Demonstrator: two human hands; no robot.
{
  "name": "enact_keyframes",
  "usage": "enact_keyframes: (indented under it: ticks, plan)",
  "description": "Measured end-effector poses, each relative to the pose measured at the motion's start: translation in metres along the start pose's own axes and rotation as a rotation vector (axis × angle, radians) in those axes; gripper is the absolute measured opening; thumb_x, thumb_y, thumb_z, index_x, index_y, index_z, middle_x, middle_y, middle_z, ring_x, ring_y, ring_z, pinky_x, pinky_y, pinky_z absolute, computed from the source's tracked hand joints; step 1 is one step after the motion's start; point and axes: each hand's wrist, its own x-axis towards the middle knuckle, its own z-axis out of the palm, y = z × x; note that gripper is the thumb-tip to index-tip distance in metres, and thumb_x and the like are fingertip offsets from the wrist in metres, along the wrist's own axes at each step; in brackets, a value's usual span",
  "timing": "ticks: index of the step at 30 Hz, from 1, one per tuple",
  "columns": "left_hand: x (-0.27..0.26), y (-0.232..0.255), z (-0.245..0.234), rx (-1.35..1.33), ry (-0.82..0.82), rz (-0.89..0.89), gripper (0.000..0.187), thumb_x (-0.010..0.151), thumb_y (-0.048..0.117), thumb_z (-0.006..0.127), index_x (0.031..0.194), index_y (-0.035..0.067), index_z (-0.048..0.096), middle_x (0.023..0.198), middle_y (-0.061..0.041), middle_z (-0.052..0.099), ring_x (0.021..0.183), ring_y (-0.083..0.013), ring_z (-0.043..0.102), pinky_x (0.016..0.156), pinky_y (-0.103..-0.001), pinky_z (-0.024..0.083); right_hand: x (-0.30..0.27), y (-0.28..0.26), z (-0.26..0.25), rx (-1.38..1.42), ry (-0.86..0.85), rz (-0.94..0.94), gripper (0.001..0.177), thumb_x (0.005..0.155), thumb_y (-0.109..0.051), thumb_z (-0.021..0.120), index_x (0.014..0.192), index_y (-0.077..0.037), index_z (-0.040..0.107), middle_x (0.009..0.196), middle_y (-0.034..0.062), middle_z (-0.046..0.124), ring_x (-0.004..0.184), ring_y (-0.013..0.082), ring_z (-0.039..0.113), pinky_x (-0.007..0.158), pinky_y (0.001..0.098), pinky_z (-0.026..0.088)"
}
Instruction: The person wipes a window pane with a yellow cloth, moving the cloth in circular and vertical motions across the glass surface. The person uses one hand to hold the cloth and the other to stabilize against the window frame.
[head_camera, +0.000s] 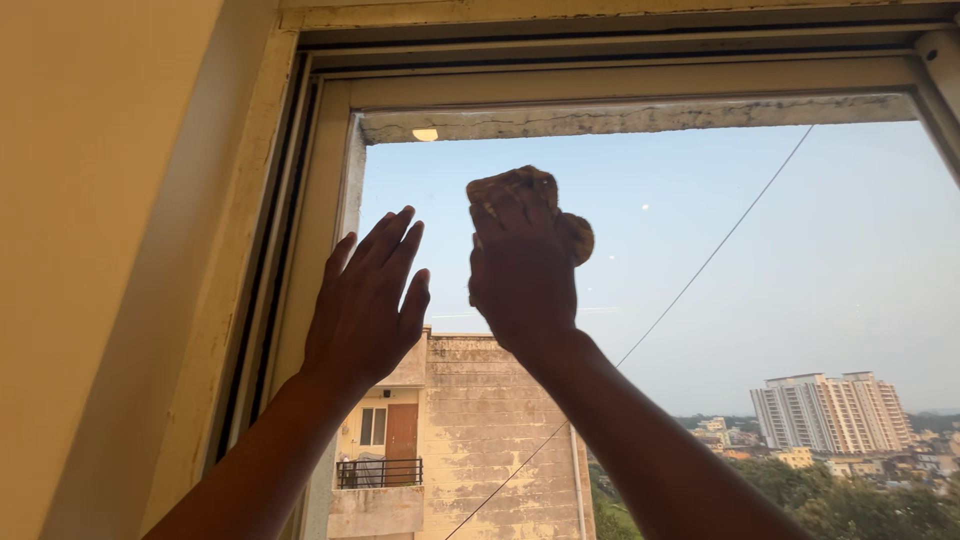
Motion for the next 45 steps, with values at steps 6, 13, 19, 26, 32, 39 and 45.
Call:
enact_keyframes:
  ticks: [6,13,19,26,32,39,45]
  plan:
    - [-0.002,0.003,0.001,0.015,0.014,-0.005,0.051,0.104,0.03,0.043,0.147,0.003,0.051,0.157,-0.013,0.049,0.147,-0.0254,0.043,0.122,-0.052,0.026,-0.009,-0.023,-0.001,0.054,-0.01,0.019,0.038,0.085,-0.012,0.071,0.122,-0.004,0.07,0.131,0.0125,0.062,0.136,0.0314,0.05,0.111,0.0507,0.045]
    - [0.001,0.025,-0.004,-0.052,0.059,-0.041,0.046,0.1,0.019,0.052,0.144,0.002,0.054,0.151,-0.015,0.055,0.143,-0.0285,0.05,0.121,-0.054,0.032,-0.029,-0.02,-0.025,0.168,-0.037,-0.099,0.037,0.083,-0.008,0.07,0.12,-0.004,0.072,0.13,0.0106,0.065,0.134,0.029,0.055,0.107,0.0513,0.046]
    - [0.008,0.068,0.001,-0.029,0.039,0.032,0.049,0.096,0.012,0.052,0.144,0.001,0.054,0.149,-0.017,0.056,0.142,-0.0302,0.05,0.117,-0.055,0.035,-0.04,0.01,-0.05,0.243,-0.057,-0.18,0.031,0.082,-0.006,0.069,0.114,-0.007,0.072,0.135,0.0086,0.064,0.141,0.029,0.052,0.117,0.0511,0.046]
    - [0.014,0.101,0.006,-0.041,0.028,-0.002,0.048,0.096,0.015,0.055,0.142,0.001,0.055,0.15,-0.017,0.055,0.144,-0.0296,0.048,0.118,-0.055,0.033,-0.051,0.045,-0.07,0.248,-0.125,-0.167,0.038,0.083,-0.009,0.07,0.121,-0.011,0.071,0.139,0.0097,0.062,0.14,0.0333,0.051,0.114,0.0547,0.04]
    - [0.02,0.117,0.015,-0.034,0.03,0.027,0.055,0.094,0.021,0.058,0.143,-0.005,0.052,0.152,-0.02,0.052,0.145,-0.0319,0.046,0.12,-0.054,0.03,-0.059,0.08,-0.084,0.302,-0.148,-0.161,0.051,0.09,-0.01,0.066,0.141,-0.016,0.064,0.14,0.0069,0.063,0.14,0.0297,0.053,0.116,0.054,0.042]
    - [0.03,0.161,0.034,-0.07,0.048,0.002,0.054,0.098,0.025,0.053,0.144,-0.004,0.05,0.154,-0.019,0.05,0.147,-0.0297,0.044,0.121,-0.054,0.028,-0.067,0.127,-0.106,0.226,-0.182,-0.141,0.046,0.085,-0.012,0.067,0.131,-0.018,0.068,0.14,0.0062,0.063,0.142,0.0325,0.049,0.11,0.0571,0.044]
    - [0.05,0.193,0.05,-0.075,0.026,0.041,0.05,0.102,0.022,0.048,0.146,-0.002,0.05,0.157,-0.017,0.048,0.148,-0.0276,0.042,0.124,-0.054,0.026,-0.072,0.172,-0.127,0.161,-0.182,-0.126,0.049,0.084,-0.009,0.065,0.132,-0.018,0.069,0.138,0.0047,0.064,0.139,0.028,0.052,0.104,0.0568,0.045]
